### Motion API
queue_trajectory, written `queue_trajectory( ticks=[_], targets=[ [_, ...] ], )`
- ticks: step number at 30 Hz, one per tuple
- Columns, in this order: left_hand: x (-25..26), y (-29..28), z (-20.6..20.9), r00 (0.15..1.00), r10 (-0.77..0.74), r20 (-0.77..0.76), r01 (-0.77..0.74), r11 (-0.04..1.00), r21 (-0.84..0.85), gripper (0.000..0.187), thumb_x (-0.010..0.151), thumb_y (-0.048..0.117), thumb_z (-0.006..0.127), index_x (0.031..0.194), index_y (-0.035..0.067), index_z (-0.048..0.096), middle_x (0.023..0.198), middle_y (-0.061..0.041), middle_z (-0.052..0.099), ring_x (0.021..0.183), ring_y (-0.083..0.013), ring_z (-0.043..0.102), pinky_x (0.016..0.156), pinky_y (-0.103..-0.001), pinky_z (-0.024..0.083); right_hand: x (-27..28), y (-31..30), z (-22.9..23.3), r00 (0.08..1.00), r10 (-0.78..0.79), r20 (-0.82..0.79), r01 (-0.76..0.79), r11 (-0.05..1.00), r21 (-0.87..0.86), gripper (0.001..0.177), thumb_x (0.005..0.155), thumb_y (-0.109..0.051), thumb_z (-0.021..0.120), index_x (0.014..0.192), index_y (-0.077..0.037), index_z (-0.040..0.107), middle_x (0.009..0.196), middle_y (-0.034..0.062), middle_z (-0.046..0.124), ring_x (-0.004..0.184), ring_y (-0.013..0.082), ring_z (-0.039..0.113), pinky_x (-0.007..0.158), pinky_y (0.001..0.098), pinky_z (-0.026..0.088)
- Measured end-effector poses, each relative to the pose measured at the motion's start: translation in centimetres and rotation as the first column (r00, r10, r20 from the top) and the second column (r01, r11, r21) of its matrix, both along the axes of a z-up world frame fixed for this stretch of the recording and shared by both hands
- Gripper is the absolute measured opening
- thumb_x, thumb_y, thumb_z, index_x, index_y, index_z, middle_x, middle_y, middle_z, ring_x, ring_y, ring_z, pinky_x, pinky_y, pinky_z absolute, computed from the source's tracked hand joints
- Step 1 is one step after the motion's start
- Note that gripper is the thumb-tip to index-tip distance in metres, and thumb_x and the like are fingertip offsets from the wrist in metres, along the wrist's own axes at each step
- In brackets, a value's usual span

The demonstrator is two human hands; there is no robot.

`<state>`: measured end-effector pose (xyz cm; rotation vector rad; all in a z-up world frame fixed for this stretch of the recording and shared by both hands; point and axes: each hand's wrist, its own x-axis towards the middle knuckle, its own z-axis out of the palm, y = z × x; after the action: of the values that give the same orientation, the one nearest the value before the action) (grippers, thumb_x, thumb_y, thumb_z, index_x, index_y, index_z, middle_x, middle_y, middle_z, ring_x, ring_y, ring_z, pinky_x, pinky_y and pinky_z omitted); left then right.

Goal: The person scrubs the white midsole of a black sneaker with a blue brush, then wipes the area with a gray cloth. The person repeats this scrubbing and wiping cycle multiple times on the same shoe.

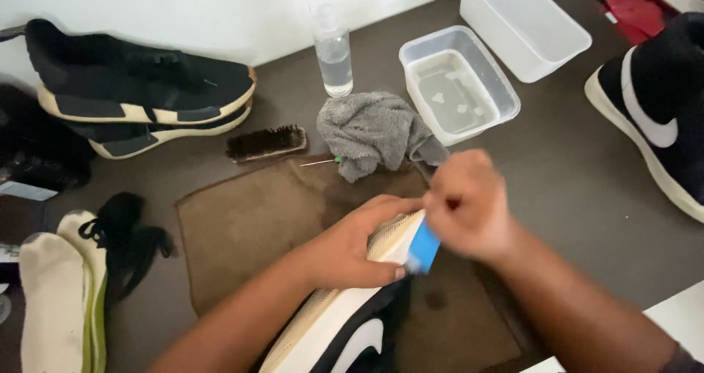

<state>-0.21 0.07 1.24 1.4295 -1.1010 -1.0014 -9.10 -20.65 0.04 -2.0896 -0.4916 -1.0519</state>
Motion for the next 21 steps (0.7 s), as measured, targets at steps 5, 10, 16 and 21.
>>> queue_trajectory(
  ticks=[5, 10, 16, 21],
  targets=[
    [0.0, 0.3, 1.1, 0.999, -0.004, 0.047, 0.001, 0.998, 0.059, 0.085, 0.072, 0.025, 0.074, 0.151, 0.005, 0.048, 0.145, -0.026, 0.050, 0.133, -0.0452, 0.050, 0.105, -0.058, 0.043, 0.5, -3.8, -4.8, 0.988, -0.121, -0.096, 0.124, 0.992, 0.030, 0.030, 0.078, -0.003, 0.067, 0.057, -0.013, 0.048, 0.049, 0.0020, 0.046, 0.046, 0.0305, 0.048, 0.053, 0.0362, 0.039],
    [0.3, 0.0, 0.0, 0.998, -0.049, 0.039, 0.049, 0.999, 0.006, 0.095, 0.071, 0.039, 0.079, 0.151, 0.002, 0.045, 0.143, -0.027, 0.048, 0.132, -0.0455, 0.050, 0.104, -0.059, 0.045, -1.1, 0.4, -3.0, 0.989, -0.141, -0.038, 0.140, 0.990, -0.011, 0.030, 0.089, -0.018, 0.067, 0.062, -0.015, 0.054, 0.061, 0.0026, 0.056, 0.059, 0.0285, 0.056, 0.063, 0.0379, 0.043],
    [0.6, 1.4, 0.9, 0.992, -0.090, 0.091, 0.093, 0.995, -0.028, 0.095, 0.076, 0.042, 0.070, 0.156, 0.002, 0.037, 0.148, -0.031, 0.043, 0.137, -0.0485, 0.046, 0.109, -0.061, 0.042, -0.6, -2.5, -4.7, 0.971, -0.205, -0.123, 0.199, 0.978, -0.058, 0.027, 0.085, -0.008, 0.069, 0.061, -0.013, 0.057, 0.058, 0.0050, 0.055, 0.058, 0.0338, 0.054, 0.059, 0.0398, 0.043],
    [0.3, 0.7, -2.3, 0.957, -0.069, 0.283, 0.100, 0.990, -0.096, 0.092, 0.070, 0.030, 0.064, 0.156, 0.011, 0.036, 0.132, -0.016, 0.048, 0.132, -0.0303, 0.052, 0.120, -0.038, 0.033, -1.7, 0.3, -1.1, 0.961, -0.209, -0.178, 0.182, 0.971, -0.157, 0.027, 0.092, -0.019, 0.054, 0.066, -0.012, 0.048, 0.064, 0.0026, 0.052, 0.058, 0.0231, 0.049, 0.071, 0.0401, 0.037]
  ],
)
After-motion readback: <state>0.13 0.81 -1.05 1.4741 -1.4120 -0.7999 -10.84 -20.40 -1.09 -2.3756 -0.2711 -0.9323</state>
